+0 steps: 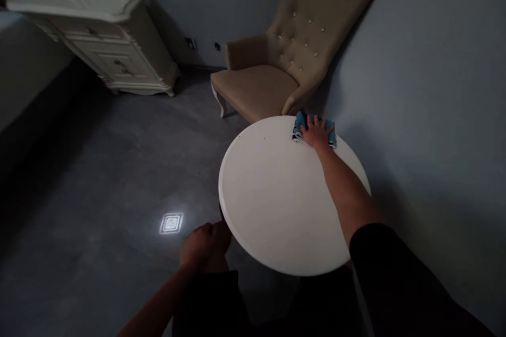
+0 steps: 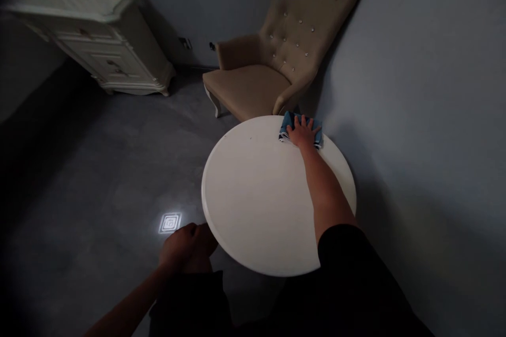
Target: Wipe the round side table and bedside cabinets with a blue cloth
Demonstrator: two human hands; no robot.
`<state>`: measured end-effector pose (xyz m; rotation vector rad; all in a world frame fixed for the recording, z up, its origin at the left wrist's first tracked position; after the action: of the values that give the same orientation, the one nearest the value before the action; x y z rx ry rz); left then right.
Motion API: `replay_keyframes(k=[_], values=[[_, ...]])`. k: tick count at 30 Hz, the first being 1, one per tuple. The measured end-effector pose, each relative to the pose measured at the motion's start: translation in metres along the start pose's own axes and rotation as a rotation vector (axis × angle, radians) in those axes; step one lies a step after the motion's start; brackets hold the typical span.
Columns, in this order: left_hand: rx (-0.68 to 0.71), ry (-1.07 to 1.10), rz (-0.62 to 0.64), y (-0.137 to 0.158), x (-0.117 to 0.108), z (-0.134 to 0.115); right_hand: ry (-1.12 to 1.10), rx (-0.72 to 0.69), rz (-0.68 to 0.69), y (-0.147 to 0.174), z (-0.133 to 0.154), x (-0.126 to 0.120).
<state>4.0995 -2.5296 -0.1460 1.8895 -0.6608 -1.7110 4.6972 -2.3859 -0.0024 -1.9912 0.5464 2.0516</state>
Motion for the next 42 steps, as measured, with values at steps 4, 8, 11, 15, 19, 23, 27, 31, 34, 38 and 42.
replay_keyframes(k=[4, 8, 11, 15, 19, 23, 27, 31, 34, 38, 42], values=[[-0.005, 0.006, -0.02, -0.001, 0.001, 0.001, 0.042, -0.019, 0.012, 0.012, 0.004, 0.003], [0.028, 0.052, -0.045, -0.002, 0.002, 0.0, 0.079, -0.051, 0.026, 0.083, 0.015, 0.011], [0.052, 0.057, -0.062, 0.002, 0.002, -0.001, 0.108, -0.094, 0.015, 0.169, 0.032, 0.021], [0.06, 0.071, -0.069, 0.015, -0.001, 0.0, 0.092, -0.227, 0.007, 0.311, 0.072, 0.045], [0.063, 0.095, -0.069, 0.024, -0.001, 0.006, 0.058, -0.329, -0.017, 0.431, 0.114, 0.067], [0.076, 0.106, -0.07, 0.021, 0.004, 0.009, 0.015, -0.394, 0.009, 0.46, 0.134, 0.074], [0.075, 0.097, -0.066, 0.017, 0.006, 0.008, -0.003, -0.405, 0.04, 0.394, 0.133, 0.062], [0.061, 0.087, -0.037, 0.011, 0.006, 0.008, 0.051, -0.326, 0.035, 0.272, 0.124, 0.04], [0.03, 0.082, -0.016, 0.002, 0.005, 0.012, 0.073, -0.257, 0.03, 0.169, 0.114, 0.025], [-0.006, 0.101, 0.015, -0.007, 0.002, 0.014, 0.036, -0.167, 0.003, 0.045, 0.093, 0.009], [0.005, 0.107, 0.011, -0.009, 0.0, 0.01, -0.007, -0.074, 0.011, -0.026, 0.076, 0.005]])
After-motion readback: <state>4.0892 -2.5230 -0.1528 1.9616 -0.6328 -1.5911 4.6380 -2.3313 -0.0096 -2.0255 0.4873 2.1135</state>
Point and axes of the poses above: each hand's wrist, its own y-axis away from the middle knuckle, its own x-axis out of the palm, z = x × y, the point moved 10 cm from there along -y, towards the middle knuckle, and after that the axes turned 10 degrees about -x, right-handed, at the moved point
